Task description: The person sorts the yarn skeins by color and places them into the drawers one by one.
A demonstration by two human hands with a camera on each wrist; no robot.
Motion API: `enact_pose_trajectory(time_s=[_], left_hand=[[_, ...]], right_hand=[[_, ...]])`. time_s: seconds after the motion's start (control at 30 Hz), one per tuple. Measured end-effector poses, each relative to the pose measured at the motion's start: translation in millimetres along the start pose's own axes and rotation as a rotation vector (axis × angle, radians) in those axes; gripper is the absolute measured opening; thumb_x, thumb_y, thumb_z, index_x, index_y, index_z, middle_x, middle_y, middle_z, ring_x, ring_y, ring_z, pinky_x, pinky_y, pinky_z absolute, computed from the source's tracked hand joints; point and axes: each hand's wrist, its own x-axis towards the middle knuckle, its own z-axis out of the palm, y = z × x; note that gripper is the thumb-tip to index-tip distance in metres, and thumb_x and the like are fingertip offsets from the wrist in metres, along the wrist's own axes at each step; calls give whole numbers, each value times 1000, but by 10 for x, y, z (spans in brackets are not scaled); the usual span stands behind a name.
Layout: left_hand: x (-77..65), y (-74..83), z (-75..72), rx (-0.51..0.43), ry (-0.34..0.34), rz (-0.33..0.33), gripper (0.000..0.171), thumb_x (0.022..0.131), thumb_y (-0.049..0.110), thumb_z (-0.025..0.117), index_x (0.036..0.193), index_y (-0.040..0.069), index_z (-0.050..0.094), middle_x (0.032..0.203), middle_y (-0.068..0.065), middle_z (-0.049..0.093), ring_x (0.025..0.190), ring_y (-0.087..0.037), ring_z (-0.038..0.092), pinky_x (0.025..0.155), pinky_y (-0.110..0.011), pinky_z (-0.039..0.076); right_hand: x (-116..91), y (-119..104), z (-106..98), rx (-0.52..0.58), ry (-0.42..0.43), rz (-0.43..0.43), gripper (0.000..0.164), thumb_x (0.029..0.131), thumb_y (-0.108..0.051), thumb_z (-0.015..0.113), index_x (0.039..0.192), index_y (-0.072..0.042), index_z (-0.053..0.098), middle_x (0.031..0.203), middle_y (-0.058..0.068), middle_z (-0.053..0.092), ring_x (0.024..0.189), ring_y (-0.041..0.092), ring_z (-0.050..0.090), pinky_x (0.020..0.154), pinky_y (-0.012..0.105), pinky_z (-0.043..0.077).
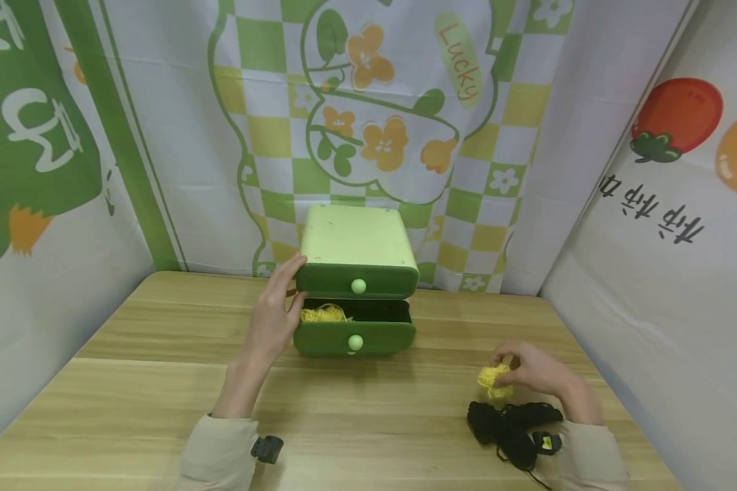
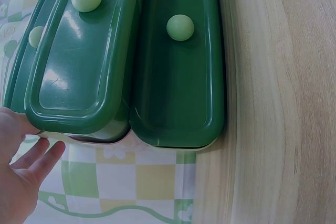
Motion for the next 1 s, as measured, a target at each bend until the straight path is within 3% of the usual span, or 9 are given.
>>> enact_pose_trajectory(time_s=[0.23,0.57,0.73,1.0], left_hand=[[5,6,-5,13,0,0,69,89,-9,64,151,10,39,156,-13,40,139,-33,45,104,-40,53],[3,-1,-4,-5,8,2,69,88,-12,64,150,9,40,155,-13,40,136,-34,48,100,-41,57],[-3,-7,-4,-19,17,3,70,88,-14,64,150,9,40,156,-12,41,135,-34,49,98,-43,58],[1,7,3,-19,13,6,70,88,-13,64,150,10,40,156,-11,40,135,-32,48,99,-40,57]], right_hand=[[11,-83,-22,-88,93,-66,22,82,-25,81,97,-17,66,100,1,66,74,4,57,61,22,50],[67,-418,10,-352,234,-171,20,82,-22,81,96,-25,67,98,-12,61,83,6,56,67,25,52],[95,-528,47,-444,351,-291,22,79,-21,83,94,-24,68,98,-12,63,79,4,58,62,23,52],[151,-549,62,-461,540,-541,26,70,-7,87,84,-18,68,94,-6,65,72,5,61,59,20,55]])
